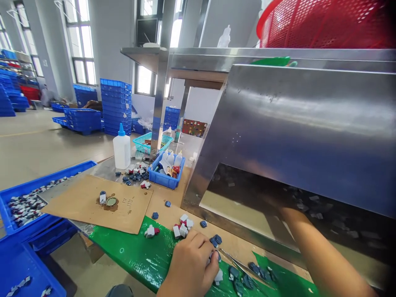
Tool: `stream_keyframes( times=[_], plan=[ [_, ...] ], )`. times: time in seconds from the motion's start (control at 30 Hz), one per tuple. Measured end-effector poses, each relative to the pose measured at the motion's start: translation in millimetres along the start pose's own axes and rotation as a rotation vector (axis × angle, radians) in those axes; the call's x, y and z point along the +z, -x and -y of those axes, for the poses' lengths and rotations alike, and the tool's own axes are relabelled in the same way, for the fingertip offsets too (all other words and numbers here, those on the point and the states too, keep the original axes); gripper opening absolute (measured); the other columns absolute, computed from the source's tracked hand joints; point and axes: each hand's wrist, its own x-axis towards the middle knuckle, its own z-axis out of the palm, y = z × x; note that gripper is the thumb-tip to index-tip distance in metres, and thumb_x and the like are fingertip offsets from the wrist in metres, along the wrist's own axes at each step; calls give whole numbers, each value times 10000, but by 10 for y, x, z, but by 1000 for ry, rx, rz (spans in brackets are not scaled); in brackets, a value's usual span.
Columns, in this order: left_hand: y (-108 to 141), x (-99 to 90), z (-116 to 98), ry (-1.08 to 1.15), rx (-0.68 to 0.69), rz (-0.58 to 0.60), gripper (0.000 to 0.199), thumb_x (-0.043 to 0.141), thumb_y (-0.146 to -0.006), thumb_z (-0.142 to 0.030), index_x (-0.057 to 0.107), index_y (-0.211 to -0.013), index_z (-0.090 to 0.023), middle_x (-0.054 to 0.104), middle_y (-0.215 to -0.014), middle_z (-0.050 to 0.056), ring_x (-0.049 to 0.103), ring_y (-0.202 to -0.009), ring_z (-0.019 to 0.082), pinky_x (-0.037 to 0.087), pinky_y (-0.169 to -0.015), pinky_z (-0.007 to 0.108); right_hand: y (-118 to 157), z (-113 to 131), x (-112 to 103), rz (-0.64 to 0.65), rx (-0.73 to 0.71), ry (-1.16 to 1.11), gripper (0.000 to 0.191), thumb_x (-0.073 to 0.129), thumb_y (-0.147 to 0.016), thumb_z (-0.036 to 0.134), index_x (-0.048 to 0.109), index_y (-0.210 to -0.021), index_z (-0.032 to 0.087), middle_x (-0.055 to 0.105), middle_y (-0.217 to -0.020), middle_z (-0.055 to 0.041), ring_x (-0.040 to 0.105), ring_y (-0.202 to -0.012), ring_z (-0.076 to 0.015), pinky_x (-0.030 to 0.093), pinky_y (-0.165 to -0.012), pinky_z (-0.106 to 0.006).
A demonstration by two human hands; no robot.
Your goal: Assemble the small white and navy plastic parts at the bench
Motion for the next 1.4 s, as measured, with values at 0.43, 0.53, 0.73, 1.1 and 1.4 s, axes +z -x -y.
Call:
stream_keyframes(
  times=[0.43, 0.53, 0.73, 1.1, 1.4],
  plan=[
    [9, -44, -9, -90, 4, 56, 134, 426, -827, -184, 545, -766, -191, 592, -827, 18, 538, -814, 193, 492, -680, 328, 672, 228, -147, 54, -41, 220, 522, 461, -789, 379, 448, -1236, 108, 559, -1064, -248, 565, -849, -357, 421, -605, -396],
    [24, -57, -24, -127, 14, 84, 116, 441, -826, -179, 553, -801, -190, 592, -861, 20, 538, -855, 197, 497, -707, 330, 859, 290, -123, 34, -177, 161, 527, 451, -776, 364, 424, -1241, 117, 582, -994, -173, 554, -877, -314, 441, -739, -404],
    [62, -96, -65, -227, 43, 68, 135, 433, -842, -187, 567, -856, -175, 595, -876, 35, 546, -860, 192, 498, -702, 315, 1222, 487, -242, -74, -314, 45, 289, 399, -829, 349, 499, -1013, 150, 552, -997, -132, 512, -953, -255, 424, -842, -382],
    [106, -123, -64, -302, 104, 156, 313, 418, -869, -246, 478, -1159, -146, 546, -1135, 89, 472, -1070, 237, 468, -870, 387, 2150, 661, -195, 66, -310, -197, 265, 455, -855, 277, 459, -1107, 197, 553, -1058, -96, 539, -992, -221, 467, -826, -355],
    [100, -131, -44, -277, 154, 269, 354, 411, -890, -331, 470, -1210, -192, 539, -1202, 57, 430, -1144, 237, 336, -1024, 426, 2308, 639, -114, -119, -263, -164, 319, 462, -867, 324, 454, -1162, 203, 582, -1125, -83, 544, -1038, -226, 463, -860, -363]
  ],
)
